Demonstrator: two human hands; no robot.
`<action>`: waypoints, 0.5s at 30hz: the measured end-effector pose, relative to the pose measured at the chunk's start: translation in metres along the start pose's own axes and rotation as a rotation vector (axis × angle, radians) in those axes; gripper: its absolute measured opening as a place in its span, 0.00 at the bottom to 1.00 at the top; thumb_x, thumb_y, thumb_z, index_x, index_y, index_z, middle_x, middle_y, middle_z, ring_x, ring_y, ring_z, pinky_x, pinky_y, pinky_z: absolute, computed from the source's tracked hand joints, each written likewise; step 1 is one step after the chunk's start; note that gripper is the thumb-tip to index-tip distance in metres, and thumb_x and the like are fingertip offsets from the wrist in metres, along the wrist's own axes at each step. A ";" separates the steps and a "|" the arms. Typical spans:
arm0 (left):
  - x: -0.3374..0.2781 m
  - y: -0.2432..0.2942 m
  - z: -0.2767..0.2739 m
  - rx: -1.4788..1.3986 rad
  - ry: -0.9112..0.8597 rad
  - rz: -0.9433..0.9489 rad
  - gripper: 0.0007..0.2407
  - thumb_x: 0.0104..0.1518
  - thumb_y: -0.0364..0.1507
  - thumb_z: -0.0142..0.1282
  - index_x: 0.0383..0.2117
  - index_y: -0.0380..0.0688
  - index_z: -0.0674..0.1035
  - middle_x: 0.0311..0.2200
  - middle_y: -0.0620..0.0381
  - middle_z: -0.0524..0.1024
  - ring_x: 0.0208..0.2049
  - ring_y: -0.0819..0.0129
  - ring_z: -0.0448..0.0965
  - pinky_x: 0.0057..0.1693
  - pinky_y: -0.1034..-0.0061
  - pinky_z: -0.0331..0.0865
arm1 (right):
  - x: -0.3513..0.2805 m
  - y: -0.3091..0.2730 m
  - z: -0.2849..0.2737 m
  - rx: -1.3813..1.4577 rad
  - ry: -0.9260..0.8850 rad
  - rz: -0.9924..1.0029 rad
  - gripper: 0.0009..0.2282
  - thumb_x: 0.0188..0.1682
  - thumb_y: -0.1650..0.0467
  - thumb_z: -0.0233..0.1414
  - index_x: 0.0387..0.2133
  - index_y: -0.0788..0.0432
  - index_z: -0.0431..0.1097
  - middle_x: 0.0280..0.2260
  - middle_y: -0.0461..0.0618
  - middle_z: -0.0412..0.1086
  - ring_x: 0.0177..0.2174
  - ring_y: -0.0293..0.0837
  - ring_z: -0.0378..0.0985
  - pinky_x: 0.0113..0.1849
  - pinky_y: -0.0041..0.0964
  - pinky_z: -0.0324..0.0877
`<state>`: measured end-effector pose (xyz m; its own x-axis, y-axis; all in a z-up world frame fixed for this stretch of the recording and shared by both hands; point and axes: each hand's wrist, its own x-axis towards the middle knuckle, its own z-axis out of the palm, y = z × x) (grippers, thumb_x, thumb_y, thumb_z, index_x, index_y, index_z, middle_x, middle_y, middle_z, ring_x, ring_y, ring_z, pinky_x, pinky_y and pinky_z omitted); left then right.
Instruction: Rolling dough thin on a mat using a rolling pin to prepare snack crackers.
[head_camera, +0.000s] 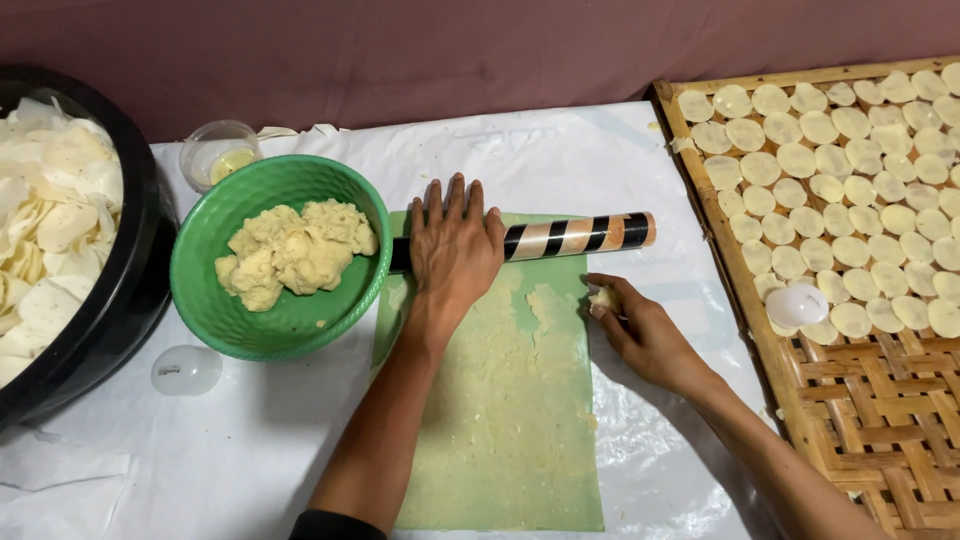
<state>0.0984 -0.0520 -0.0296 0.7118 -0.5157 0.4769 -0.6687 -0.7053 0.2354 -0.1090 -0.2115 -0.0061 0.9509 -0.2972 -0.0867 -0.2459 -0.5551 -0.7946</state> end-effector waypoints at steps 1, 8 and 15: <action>0.000 0.000 0.001 0.003 0.000 0.000 0.23 0.68 0.40 0.36 0.58 0.38 0.77 0.59 0.38 0.73 0.64 0.36 0.66 0.66 0.41 0.53 | 0.000 -0.005 0.000 0.002 -0.001 -0.002 0.18 0.55 0.70 0.48 0.59 0.57 0.63 0.34 0.69 0.78 0.40 0.65 0.83 0.43 0.58 0.75; -0.001 -0.002 0.002 0.007 0.015 0.016 0.23 0.68 0.40 0.36 0.58 0.38 0.77 0.60 0.38 0.73 0.64 0.36 0.66 0.66 0.41 0.54 | 0.007 0.020 0.008 -0.035 0.091 -0.045 0.13 0.59 0.67 0.42 0.35 0.60 0.73 0.11 0.53 0.71 0.15 0.51 0.75 0.25 0.43 0.70; 0.000 0.000 -0.002 -0.014 -0.007 0.003 0.23 0.69 0.40 0.35 0.58 0.38 0.77 0.60 0.38 0.72 0.65 0.36 0.65 0.66 0.40 0.53 | 0.004 0.020 0.017 -0.117 0.116 0.038 0.18 0.63 0.63 0.36 0.25 0.57 0.66 0.13 0.53 0.67 0.17 0.54 0.71 0.25 0.46 0.68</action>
<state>0.0979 -0.0513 -0.0281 0.7114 -0.5209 0.4718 -0.6736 -0.6968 0.2464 -0.1063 -0.2103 -0.0324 0.9141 -0.4035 -0.0398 -0.3078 -0.6267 -0.7159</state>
